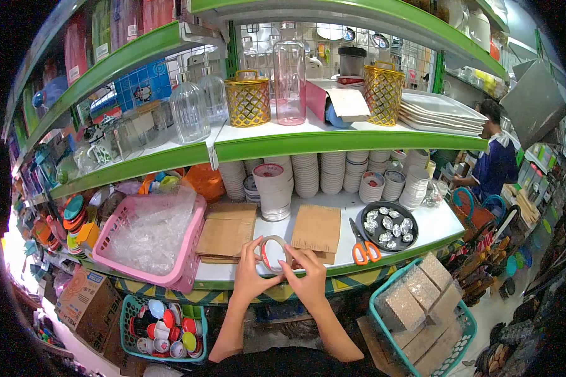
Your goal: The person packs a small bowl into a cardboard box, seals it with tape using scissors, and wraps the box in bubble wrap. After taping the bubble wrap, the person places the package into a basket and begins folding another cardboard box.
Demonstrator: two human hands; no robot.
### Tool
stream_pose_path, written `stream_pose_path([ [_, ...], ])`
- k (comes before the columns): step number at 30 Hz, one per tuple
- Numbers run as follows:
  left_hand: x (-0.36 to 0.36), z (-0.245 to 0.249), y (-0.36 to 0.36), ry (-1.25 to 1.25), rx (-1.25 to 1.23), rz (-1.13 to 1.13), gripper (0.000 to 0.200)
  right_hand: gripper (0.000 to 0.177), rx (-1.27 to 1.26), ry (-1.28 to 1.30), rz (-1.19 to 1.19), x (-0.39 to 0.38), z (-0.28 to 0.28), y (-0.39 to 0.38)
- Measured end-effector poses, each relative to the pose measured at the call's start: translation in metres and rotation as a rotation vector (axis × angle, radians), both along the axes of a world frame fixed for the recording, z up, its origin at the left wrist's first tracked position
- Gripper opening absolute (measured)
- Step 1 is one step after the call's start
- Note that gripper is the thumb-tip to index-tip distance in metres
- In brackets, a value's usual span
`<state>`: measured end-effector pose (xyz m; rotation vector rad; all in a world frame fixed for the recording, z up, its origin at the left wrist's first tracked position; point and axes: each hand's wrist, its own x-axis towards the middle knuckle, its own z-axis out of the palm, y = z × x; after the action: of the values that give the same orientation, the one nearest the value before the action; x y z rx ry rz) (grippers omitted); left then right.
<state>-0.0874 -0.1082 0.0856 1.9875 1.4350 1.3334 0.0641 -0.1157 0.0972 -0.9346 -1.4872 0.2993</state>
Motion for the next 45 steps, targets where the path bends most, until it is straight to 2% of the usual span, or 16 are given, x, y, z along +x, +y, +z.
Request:
stream_pose_path([
  [3, 0.001, -0.005, -0.001, 0.08, 0.071, 0.021, 0.097, 0.032, -0.043, 0.03, -0.018, 0.0, -0.006, -0.004],
  [8, 0.004, -0.004, -0.004, 0.03, 0.054, -0.014, 0.099, 0.033, -0.047, 0.089, -0.017, 0.005, -0.008, -0.006],
  [13, 0.009, -0.008, -0.005, 0.003, 0.08, -0.02, 0.099, 0.033, -0.029, 0.025, -0.024, 0.009, -0.01, -0.007],
  [17, 0.011, 0.0, -0.007, 0.06, 0.047, 0.003, 0.099, 0.034, 0.002, 0.064, -0.001, 0.015, -0.014, -0.002],
  [19, 0.013, 0.004, -0.007, 0.069, 0.015, 0.011, 0.099, 0.035, -0.108, 0.142, 0.092, 0.017, -0.006, -0.002],
  [23, 0.018, 0.001, -0.006, 0.021, 0.035, 0.034, 0.099, 0.036, -0.177, 0.102, 0.086, 0.023, -0.007, -0.001],
  [27, 0.023, 0.006, -0.009, 0.024, 0.019, 0.044, 0.098, 0.041, -0.118, 0.116, 0.104, 0.028, -0.014, 0.005],
  [31, 0.028, -0.001, -0.008, 0.023, 0.047, 0.043, 0.098, 0.042, -0.133, 0.102, 0.162, 0.03, 0.005, -0.002],
  [33, 0.032, -0.003, -0.008, -0.073, -0.004, -0.003, 0.097, 0.042, -0.141, 0.095, 0.154, 0.035, -0.002, 0.001],
  [37, 0.044, 0.0, -0.012, -0.078, -0.005, 0.012, 0.094, 0.045, -0.123, 0.079, 0.122, 0.045, -0.006, -0.003],
  [42, 0.056, 0.001, -0.014, 0.009, 0.113, 0.044, 0.093, 0.045, -0.169, 0.144, 0.17, 0.059, -0.005, -0.009],
  [45, 0.062, -0.001, -0.02, -0.022, -0.019, 0.047, 0.096, 0.043, -0.212, 0.101, 0.191, 0.068, -0.003, -0.011],
])
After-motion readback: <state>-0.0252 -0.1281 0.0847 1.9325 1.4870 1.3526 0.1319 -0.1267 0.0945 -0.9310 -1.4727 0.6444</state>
